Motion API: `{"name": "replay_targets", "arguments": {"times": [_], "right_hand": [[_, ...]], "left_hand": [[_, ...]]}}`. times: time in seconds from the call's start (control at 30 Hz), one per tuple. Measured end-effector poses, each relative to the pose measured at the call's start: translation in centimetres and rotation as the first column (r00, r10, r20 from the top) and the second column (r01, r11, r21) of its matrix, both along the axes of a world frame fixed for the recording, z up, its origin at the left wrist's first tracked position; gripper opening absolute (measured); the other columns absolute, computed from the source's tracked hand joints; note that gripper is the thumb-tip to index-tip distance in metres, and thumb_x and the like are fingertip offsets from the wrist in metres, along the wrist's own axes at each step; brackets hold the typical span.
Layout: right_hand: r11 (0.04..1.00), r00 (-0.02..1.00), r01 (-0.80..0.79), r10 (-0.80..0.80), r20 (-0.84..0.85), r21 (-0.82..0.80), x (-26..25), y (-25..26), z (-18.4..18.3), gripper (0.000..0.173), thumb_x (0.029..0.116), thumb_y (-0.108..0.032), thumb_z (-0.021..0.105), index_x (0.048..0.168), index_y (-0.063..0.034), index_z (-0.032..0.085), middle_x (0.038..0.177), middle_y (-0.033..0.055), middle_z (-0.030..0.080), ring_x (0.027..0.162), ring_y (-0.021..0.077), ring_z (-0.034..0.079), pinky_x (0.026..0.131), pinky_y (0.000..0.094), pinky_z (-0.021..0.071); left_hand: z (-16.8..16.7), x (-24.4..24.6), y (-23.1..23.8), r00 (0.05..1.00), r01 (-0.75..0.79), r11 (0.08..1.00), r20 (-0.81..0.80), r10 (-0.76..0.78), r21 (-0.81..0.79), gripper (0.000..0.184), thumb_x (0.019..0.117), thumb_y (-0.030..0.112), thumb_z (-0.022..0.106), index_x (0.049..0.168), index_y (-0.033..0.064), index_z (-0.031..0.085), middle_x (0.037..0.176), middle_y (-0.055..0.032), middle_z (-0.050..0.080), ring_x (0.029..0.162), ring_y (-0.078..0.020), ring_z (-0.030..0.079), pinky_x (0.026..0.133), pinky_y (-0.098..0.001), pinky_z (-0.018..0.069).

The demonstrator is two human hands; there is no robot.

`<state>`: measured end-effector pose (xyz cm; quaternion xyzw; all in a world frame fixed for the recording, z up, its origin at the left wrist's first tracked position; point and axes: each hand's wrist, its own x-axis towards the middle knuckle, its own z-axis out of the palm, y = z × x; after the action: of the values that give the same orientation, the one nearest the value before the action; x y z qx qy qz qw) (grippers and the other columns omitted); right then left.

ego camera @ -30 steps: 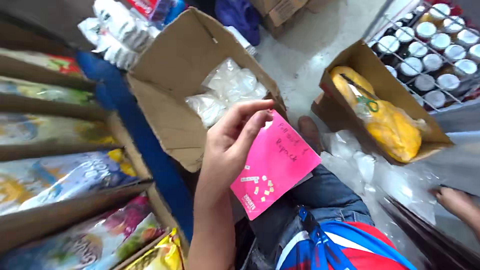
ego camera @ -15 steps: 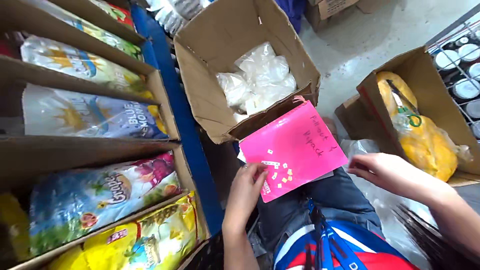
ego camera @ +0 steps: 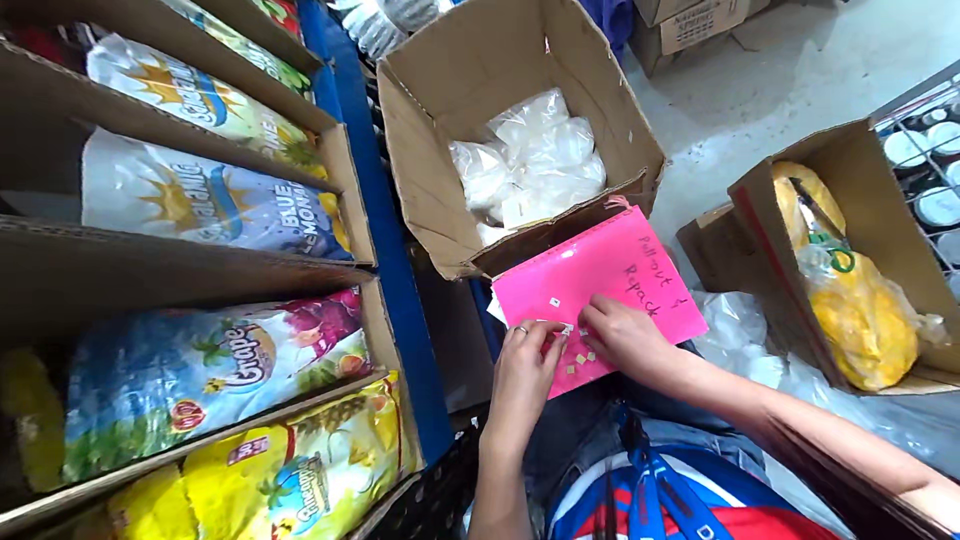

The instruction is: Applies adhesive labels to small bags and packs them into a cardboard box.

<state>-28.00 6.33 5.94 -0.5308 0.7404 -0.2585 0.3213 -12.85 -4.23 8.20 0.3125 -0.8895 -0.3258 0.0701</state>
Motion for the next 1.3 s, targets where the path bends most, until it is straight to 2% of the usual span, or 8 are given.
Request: {"name": "replay_targets", "arguments": {"times": [0.27,0.5,0.7,0.8,1.03,1.3], "right_hand": [[1.0,1.0,0.012,-0.012,-0.015,0.016,0.2,-0.1,0.0,0.018,0.0967,-0.007,0.063,0.105,0.008,0.067,0.105,0.0256,0.065,0.098,0.0401,0.068,0.08,0.0505,0.0558],[0.995,0.999,0.023,-0.027,-0.036,-0.094,0.1,0.1,-0.7,0.014,0.0949,-0.006,0.064,0.1,0.0071,0.068,0.1,0.0244,0.066,0.092,0.0391,0.069,0.075,0.0495,0.0567],[0.991,0.999,0.03,-0.027,0.021,-0.127,-0.5,0.3,-1.0,0.015,0.0949,-0.006,0.063,0.101,0.006,0.069,0.099,0.0235,0.066,0.09,0.0377,0.069,0.075,0.0494,0.0566],[0.986,1.0,0.02,-0.018,0.014,-0.167,-0.8,0.4,-1.3,0.014,0.0953,-0.006,0.064,0.101,0.0052,0.07,0.097,0.0234,0.066,0.089,0.0379,0.069,0.074,0.0502,0.0571],[0.919,0.994,0.023,-0.062,-0.087,-0.393,-0.6,1.0,-3.5,0.011,0.095,-0.007,0.064,0.094,0.0021,0.071,0.086,0.0185,0.066,0.078,0.0319,0.069,0.066,0.0419,0.0581],[0.859,0.989,0.01,-0.085,-0.122,-0.513,-0.7,1.3,-4.8,0.012,0.0967,-0.008,0.063,0.091,-0.0001,0.071,0.085,0.0153,0.066,0.077,0.0261,0.069,0.067,0.034,0.0575]], "left_hand": [[-0.3,-0.1,0.2,0.999,-0.004,1.0,-0.036,0.004,-0.012,0.017,0.0958,0.014,0.066,0.105,0.0034,0.076,0.096,-0.0114,0.071,0.092,-0.0233,0.069,0.084,-0.0365,0.0566],[-0.5,0.0,0.2,0.997,-0.011,1.0,-0.07,0.01,-0.012,0.018,0.0956,0.015,0.066,0.104,0.0033,0.076,0.096,-0.0106,0.072,0.091,-0.0221,0.069,0.084,-0.0354,0.0567],[-0.8,0.0,0.4,0.999,-0.017,1.0,-0.042,0.017,0.013,0.018,0.0964,0.015,0.065,0.105,0.0035,0.076,0.097,-0.0117,0.072,0.092,-0.0232,0.069,0.084,-0.0366,0.0563],[-1.2,-0.3,0.6,0.999,0.005,1.0,-0.047,-0.004,0.023,0.018,0.0958,0.012,0.066,0.106,0.001,0.076,0.097,-0.0148,0.072,0.093,-0.0278,0.07,0.085,-0.0411,0.057],[-1.7,-0.9,0.9,0.998,0.025,1.0,-0.057,-0.025,-0.002,0.018,0.0958,0.012,0.065,0.106,0.0015,0.076,0.098,-0.0137,0.073,0.094,-0.0279,0.07,0.085,-0.0401,0.0568],[-1.9,-1.0,1.0,0.998,0.015,1.0,-0.064,-0.016,-0.011,0.017,0.0958,0.012,0.065,0.104,0.003,0.076,0.097,-0.0122,0.073,0.093,-0.026,0.07,0.084,-0.0377,0.0571]]}}
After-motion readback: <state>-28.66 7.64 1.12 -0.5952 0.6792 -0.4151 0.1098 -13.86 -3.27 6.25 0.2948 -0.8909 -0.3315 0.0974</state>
